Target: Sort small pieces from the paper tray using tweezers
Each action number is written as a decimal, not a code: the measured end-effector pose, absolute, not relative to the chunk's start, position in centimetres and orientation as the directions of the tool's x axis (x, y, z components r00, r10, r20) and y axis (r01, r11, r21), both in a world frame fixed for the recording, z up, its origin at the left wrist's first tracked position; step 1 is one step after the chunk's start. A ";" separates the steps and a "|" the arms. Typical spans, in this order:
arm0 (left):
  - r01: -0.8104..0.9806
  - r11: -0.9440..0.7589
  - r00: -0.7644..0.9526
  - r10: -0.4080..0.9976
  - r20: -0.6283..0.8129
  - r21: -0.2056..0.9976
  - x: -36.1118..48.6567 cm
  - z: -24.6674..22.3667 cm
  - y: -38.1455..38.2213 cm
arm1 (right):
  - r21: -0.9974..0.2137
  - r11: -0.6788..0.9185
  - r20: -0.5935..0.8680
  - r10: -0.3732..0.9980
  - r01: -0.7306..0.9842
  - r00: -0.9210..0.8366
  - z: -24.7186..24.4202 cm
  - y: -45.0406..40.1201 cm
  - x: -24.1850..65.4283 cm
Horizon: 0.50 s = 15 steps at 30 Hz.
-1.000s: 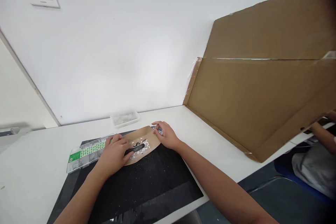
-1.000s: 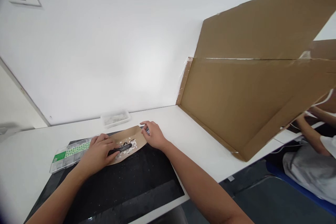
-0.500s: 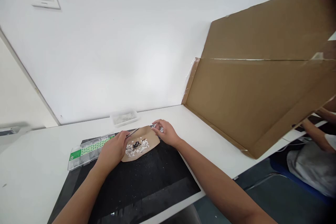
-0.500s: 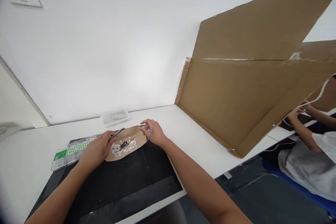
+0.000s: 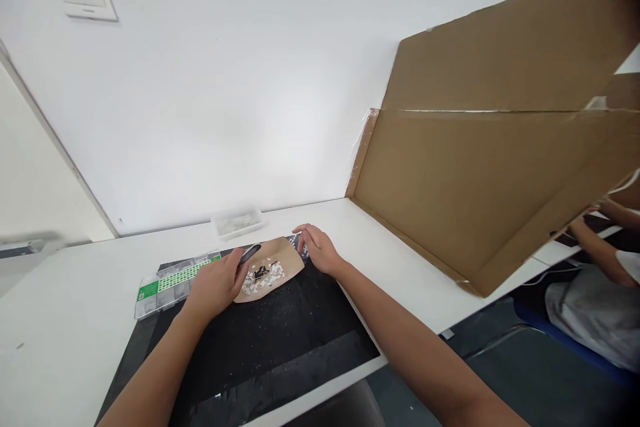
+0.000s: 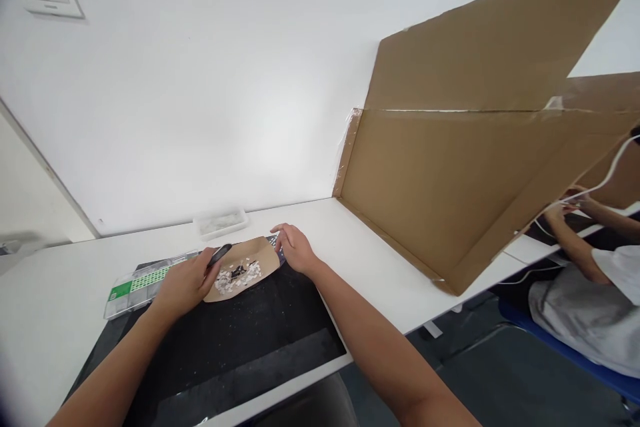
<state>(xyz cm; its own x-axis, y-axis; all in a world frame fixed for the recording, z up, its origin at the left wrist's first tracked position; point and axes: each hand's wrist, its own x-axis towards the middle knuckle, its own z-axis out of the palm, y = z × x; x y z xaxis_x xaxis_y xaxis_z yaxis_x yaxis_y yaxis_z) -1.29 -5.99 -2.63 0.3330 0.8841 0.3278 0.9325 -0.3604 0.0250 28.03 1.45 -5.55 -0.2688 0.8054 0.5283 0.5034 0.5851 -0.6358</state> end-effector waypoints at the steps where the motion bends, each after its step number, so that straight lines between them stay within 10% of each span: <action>1: 0.935 -0.353 0.325 0.886 0.331 0.025 -1.4 -2.6 -6.0 | -0.651 0.575 0.521 0.813 0.496 -0.259 -5.6 1.4 28.1; 15: 0.885 -0.425 0.331 0.860 0.389 0.188 -1.6 -2.4 -5.9 | -0.709 0.545 0.498 0.836 0.447 -0.229 -5.5 0.9 28.1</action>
<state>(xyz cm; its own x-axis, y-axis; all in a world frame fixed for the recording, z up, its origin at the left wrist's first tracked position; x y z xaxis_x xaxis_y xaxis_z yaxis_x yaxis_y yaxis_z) -1.60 -5.85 -2.37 0.3306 0.8598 0.3891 0.8853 -0.4254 0.1879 28.06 0.92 -5.48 -0.2294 0.8363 0.4979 0.4471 0.5450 -0.7093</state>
